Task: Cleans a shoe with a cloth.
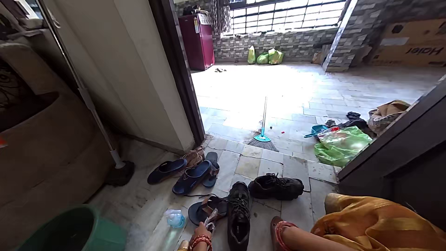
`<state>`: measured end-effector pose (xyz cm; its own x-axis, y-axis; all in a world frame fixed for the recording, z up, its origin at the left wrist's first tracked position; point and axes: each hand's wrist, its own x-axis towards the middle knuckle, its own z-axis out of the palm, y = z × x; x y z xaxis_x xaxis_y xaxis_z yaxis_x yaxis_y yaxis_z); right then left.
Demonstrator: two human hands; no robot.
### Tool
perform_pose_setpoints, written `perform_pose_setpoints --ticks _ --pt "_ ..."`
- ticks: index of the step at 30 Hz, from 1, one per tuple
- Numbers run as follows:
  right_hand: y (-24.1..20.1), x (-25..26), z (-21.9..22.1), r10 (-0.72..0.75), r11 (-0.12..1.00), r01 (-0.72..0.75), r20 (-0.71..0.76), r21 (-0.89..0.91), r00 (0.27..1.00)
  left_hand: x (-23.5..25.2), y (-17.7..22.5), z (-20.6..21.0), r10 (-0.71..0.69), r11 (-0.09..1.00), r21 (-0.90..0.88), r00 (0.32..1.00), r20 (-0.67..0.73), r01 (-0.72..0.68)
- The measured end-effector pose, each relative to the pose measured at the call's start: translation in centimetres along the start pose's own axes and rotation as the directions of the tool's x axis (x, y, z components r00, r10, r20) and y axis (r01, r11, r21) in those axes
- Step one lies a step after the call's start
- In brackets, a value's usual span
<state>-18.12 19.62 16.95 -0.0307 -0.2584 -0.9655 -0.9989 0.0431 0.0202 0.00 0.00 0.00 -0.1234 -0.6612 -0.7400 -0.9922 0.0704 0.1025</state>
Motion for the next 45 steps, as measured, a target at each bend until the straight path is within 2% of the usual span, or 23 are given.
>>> perform_pose_setpoints --ticks 2,4,6,9,11,14,17,19,21,23,26,28,31,35,40,43,45 --pt "1.4 7.1 -0.5 -0.129 0.986 0.144 -0.155 0.087 0.98 0.3 0.0 0.3 0.0 1.0 0.005 1.0 0.003 0.0" --pt "0.8 9.3 -2.3 -0.195 0.954 0.242 -0.247 0.175 0.949 0.4 0.0 0.5 0.004 1.0 0.012 1.0 0.007 -0.004" --pt "-1.3 9.1 -4.7 -0.145 0.901 0.238 -0.266 0.362 0.953 0.5 0.1 0.7 0.006 1.0 0.01 1.0 0.003 -0.006" --pt "-4.8 10.7 -6.2 -0.015 0.725 0.142 -0.19 0.673 0.982 0.6 0.4 0.7 -0.005 1.0 0.002 1.0 0.003 0.005" --pt "-6.7 12.3 -6.6 0.05 0.664 0.07 -0.138 0.744 0.989 0.7 0.7 0.6 -0.007 1.0 -0.012 1.0 -0.013 0.007" --pt "-7.8 13.4 -6.5 0.131 0.586 0.042 -0.146 0.809 0.98 0.5 1.1 0.6 0.01 0.999 -0.034 1.0 -0.023 -0.011" --pt "-6.5 14.1 -6.1 0.198 0.407 0.055 -0.147 0.912 0.969 0.3 1.2 0.8 0.02 0.999 -0.028 1.0 -0.015 -0.02" --pt "-4.6 19.5 -4.7 0.293 0.216 0.035 -0.099 0.976 0.951 0.8 0.7 1.1 0.012 1.0 -0.01 1.0 0.005 -0.012" --pt "-3.1 21.8 -3.8 0.323 0.024 0.031 -0.037 0.999 0.946 1.1 0.0 1.4 0.002 1.0 -0.001 1.0 0.017 -0.002" --pt "-2.8 20.2 -3.7 0.288 -0.145 0.059 -0.014 0.988 0.957 1.2 -0.6 1.4 -0.008 1.0 -0.003 1.0 0.022 0.009" --pt "-3.2 20.6 -3.5 0.347 -0.458 0.143 0.029 0.877 0.937 1.3 -1.0 1.4 -0.01 1.0 -0.01 1.0 0.005 0.01" --pt "-3.3 20.7 -3.9 0.35 -0.566 0.179 0.038 0.804 0.936 1.2 -1.1 1.5 -0.005 1.0 0.001 1.0 0.013 0.005" --pt "-3.0 20.9 -3.9 0.376 -0.603 0.209 0.043 0.77 0.926 0.7 -1.3 1.4 0.009 1.0 0.006 1.0 0.022 -0.009" --pt "-2.3 22.4 -3.0 0.407 -0.738 0.272 0.086 0.617 0.909 0.9 -1.7 1.2 0.002 0.999 -0.032 1.0 -0.01 -0.002" --pt "-1.8 22.0 -2.7 0.409 -0.794 0.29 0.116 0.535 0.905 0.9 -2.0 1.5 0.008 1.0 -0.006 1.0 0.012 -0.008" --pt "-1.8 22.6 -2.3 0.389 -0.886 0.348 0.083 0.306 0.917 1.0 -2.1 1.8 0.011 1.0 -0.007 1.0 0.021 -0.011" --pt "-1.9 22.2 -2.6 0.334 -0.938 0.326 0.056 0.116 0.941 1.2 -2.1 1.8 0.011 1.0 -0.004 0.999 0.038 -0.011"
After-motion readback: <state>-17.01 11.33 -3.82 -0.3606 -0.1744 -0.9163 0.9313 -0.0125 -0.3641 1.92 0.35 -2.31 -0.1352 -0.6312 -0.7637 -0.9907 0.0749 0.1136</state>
